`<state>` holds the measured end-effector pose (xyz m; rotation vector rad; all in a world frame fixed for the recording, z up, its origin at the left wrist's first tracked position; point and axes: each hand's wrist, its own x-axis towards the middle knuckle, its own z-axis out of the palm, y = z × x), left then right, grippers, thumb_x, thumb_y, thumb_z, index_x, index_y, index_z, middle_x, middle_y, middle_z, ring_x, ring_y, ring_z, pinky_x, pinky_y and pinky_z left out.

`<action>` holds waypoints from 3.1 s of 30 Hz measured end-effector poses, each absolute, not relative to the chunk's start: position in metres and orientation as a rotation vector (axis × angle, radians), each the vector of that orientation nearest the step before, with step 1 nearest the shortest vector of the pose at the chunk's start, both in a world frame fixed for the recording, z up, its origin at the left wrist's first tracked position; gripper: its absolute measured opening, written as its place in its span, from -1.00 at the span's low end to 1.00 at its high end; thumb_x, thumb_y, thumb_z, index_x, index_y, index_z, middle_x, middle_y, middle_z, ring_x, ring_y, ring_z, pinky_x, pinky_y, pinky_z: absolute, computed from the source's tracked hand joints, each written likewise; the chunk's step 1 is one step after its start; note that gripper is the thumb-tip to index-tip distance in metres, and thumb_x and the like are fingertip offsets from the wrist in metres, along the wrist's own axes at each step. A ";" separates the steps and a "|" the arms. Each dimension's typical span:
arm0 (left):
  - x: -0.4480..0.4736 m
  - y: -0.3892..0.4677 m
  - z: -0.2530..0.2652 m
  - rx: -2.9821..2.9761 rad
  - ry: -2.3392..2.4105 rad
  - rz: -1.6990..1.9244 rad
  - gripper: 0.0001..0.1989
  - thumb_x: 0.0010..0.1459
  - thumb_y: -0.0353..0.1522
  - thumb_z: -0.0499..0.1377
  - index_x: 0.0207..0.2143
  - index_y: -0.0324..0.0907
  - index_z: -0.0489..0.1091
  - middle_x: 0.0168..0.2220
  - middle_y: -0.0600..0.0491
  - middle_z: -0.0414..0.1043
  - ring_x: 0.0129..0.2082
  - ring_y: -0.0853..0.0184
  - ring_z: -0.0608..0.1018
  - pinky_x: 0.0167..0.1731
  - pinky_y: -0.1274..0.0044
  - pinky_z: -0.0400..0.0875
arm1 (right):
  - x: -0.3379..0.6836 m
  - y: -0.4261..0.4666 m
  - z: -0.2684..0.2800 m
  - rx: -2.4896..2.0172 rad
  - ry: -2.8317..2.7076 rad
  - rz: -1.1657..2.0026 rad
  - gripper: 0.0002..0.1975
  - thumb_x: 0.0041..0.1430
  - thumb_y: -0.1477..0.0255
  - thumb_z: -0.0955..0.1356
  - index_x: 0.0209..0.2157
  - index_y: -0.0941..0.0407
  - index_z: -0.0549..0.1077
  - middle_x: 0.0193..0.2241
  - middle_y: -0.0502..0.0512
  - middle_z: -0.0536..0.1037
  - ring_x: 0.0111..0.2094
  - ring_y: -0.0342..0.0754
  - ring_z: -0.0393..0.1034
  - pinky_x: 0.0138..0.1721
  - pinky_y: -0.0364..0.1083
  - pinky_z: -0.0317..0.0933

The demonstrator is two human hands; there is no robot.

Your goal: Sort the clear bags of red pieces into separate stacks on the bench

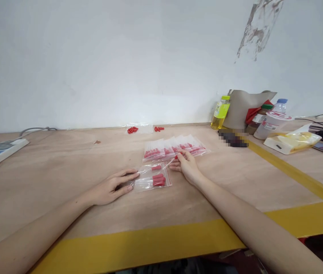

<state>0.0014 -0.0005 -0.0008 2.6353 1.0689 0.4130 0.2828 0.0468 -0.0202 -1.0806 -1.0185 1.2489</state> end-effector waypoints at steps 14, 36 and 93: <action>0.001 0.000 0.000 2.625 1.088 0.392 -0.56 0.22 -0.19 -0.07 0.14 -0.04 0.05 0.13 0.02 0.07 0.10 0.24 0.20 0.06 0.39 0.14 | 0.299 0.044 -0.017 -1.232 -1.847 0.896 -0.77 -0.05 0.31 0.33 -0.37 0.17 0.47 -0.46 0.03 0.51 -0.48 -0.18 0.33 -0.45 -0.18 0.22; -0.040 0.021 0.018 2.469 1.067 0.240 -0.47 0.07 -0.12 0.09 0.09 0.01 0.12 0.15 0.07 0.09 0.11 0.20 0.21 0.06 0.32 0.15 | 0.293 0.039 -0.019 -1.183 -2.023 0.585 -0.79 0.02 0.33 0.27 -0.43 0.16 0.46 -0.57 0.00 0.45 -0.56 -0.20 0.24 -0.53 -0.21 0.10; -0.024 0.057 -0.027 3.221 1.051 1.145 -0.83 0.13 -0.34 0.08 -0.25 -0.16 0.41 -0.28 0.05 0.48 -0.30 0.36 0.53 -0.29 0.54 0.47 | 0.204 0.084 -0.028 -0.609 -2.320 -0.784 -0.79 0.12 0.56 0.20 -0.54 0.16 0.36 -0.60 -0.03 0.40 -0.56 -0.23 0.22 -0.52 -0.14 -0.12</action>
